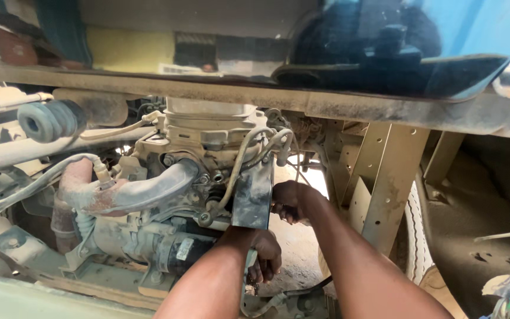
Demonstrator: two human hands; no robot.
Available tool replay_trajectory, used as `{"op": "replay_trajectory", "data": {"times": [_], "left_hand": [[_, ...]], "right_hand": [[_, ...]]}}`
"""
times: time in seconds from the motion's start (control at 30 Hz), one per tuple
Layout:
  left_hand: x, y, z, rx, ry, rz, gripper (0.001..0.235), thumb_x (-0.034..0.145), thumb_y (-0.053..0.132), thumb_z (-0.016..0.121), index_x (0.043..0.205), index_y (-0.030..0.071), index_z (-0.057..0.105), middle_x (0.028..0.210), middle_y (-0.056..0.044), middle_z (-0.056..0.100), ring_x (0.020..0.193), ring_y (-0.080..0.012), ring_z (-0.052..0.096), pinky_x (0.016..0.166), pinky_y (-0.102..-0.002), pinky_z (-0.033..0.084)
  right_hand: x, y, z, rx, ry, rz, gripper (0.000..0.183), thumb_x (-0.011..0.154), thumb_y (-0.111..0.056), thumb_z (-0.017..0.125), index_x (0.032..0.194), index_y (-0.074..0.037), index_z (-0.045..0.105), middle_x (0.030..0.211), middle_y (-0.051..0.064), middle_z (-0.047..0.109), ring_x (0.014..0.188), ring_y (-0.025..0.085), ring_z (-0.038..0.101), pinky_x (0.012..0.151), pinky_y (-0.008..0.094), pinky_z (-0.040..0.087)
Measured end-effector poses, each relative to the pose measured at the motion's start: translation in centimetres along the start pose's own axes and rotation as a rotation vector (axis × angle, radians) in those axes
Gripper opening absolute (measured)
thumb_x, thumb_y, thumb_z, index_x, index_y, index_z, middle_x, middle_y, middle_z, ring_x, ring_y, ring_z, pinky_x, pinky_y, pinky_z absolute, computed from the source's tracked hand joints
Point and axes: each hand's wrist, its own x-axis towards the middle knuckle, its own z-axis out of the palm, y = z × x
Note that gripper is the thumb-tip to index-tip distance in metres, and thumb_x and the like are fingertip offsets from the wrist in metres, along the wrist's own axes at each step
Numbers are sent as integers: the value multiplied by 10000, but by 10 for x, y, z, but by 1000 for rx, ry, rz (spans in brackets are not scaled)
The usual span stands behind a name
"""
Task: The person works underneath a vehicle, reaching into the engine bay to manipulate components near the brake booster. The hands repeatedly adjust and pull at hoses and parts within the confined space.
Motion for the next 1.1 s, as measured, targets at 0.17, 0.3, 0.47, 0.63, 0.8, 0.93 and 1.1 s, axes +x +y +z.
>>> {"op": "replay_trajectory", "data": {"times": [0.17,0.3,0.47,0.63,0.8,0.93,1.1], "left_hand": [[7,-4,-1,-10,6,4,1107,675,247,875,1541,6,229,1544,-220,329,1460,-359,287,1189,-380,296],[6,-3,5,-29,2,0,1104,679,245,875,1541,7,228,1544,-219,328,1460,-358,286,1189,-379,295],[10,-4,3,-45,-1,4,1100,683,242,875,1542,8,228,1544,-218,326,1460,-357,284,1190,-378,294],[16,-5,1,-79,13,16,1096,688,240,874,1542,9,227,1544,-216,324,1460,-357,282,1191,-376,293],[19,-4,-2,-165,134,68,1092,692,237,874,1542,10,227,1545,-215,323,1460,-356,280,1192,-375,292],[27,-6,32,-243,-68,4,1036,701,239,851,1512,-24,263,1509,-212,347,1430,-343,298,1171,-347,303],[54,-24,79,81,801,66,571,1014,198,735,1511,127,465,1425,-62,561,1357,-182,483,1162,-226,411]], "right_hand": [[6,8,2,207,-92,-51,353,996,-206,480,645,-188,469,537,-69,391,484,64,316,466,250,284],[27,21,-1,216,-72,-129,339,969,-120,500,636,-164,458,542,-45,409,482,90,350,454,272,302],[46,19,-12,418,-239,-139,328,956,-122,462,628,-138,459,567,-19,454,457,68,321,407,247,267],[9,-6,-12,586,83,-211,371,1018,-318,457,691,-152,512,623,-36,467,505,71,386,425,228,322],[0,-11,1,642,151,-490,217,1016,-208,535,850,-120,642,721,-7,575,592,96,475,485,226,406],[38,-1,3,612,251,-400,309,1030,-342,506,827,-134,613,675,-3,515,552,120,459,458,261,402],[108,16,1,640,54,-290,226,1004,-212,568,847,-83,666,744,51,657,588,164,604,515,311,497]]}}
